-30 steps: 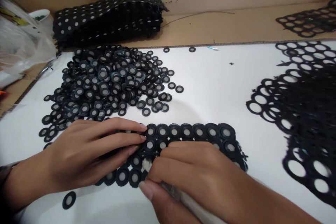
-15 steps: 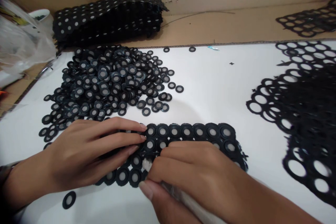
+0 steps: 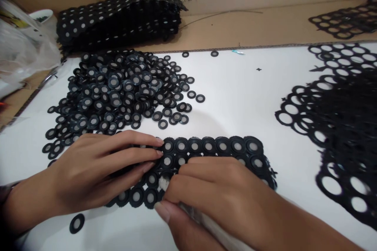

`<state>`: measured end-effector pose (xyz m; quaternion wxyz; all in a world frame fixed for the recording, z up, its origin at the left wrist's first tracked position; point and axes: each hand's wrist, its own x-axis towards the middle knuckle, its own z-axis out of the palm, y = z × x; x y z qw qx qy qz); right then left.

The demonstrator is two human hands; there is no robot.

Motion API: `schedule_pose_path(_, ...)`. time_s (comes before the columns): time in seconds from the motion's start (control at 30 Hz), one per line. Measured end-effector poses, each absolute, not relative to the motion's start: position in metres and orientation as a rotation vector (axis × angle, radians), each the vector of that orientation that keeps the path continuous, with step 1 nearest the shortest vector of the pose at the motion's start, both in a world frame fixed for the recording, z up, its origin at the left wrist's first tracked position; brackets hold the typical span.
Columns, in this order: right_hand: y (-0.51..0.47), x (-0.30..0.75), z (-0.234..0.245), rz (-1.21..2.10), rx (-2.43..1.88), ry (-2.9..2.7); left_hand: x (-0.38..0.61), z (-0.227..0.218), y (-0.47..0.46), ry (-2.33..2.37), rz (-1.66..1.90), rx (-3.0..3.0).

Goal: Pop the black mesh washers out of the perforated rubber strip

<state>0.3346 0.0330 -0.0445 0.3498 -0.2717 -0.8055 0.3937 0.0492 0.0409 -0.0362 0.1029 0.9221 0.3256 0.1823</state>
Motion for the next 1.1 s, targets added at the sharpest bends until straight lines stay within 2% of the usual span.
schedule_pose_path(0.7,0.029,0.336,-0.047,1.017,-0.73,-2.086,0.05,-0.035,0.042,0.955,0.533,2.728)
schedule_pose_path(0.9,0.034,0.324,-0.042,0.782,-0.875,-2.238,0.048,-0.036,0.041,0.948,0.535,2.733)
schedule_pose_path(1.1,0.037,0.319,-0.04,0.777,-0.848,-2.263,0.048,-0.036,0.041,0.948,0.528,2.732)
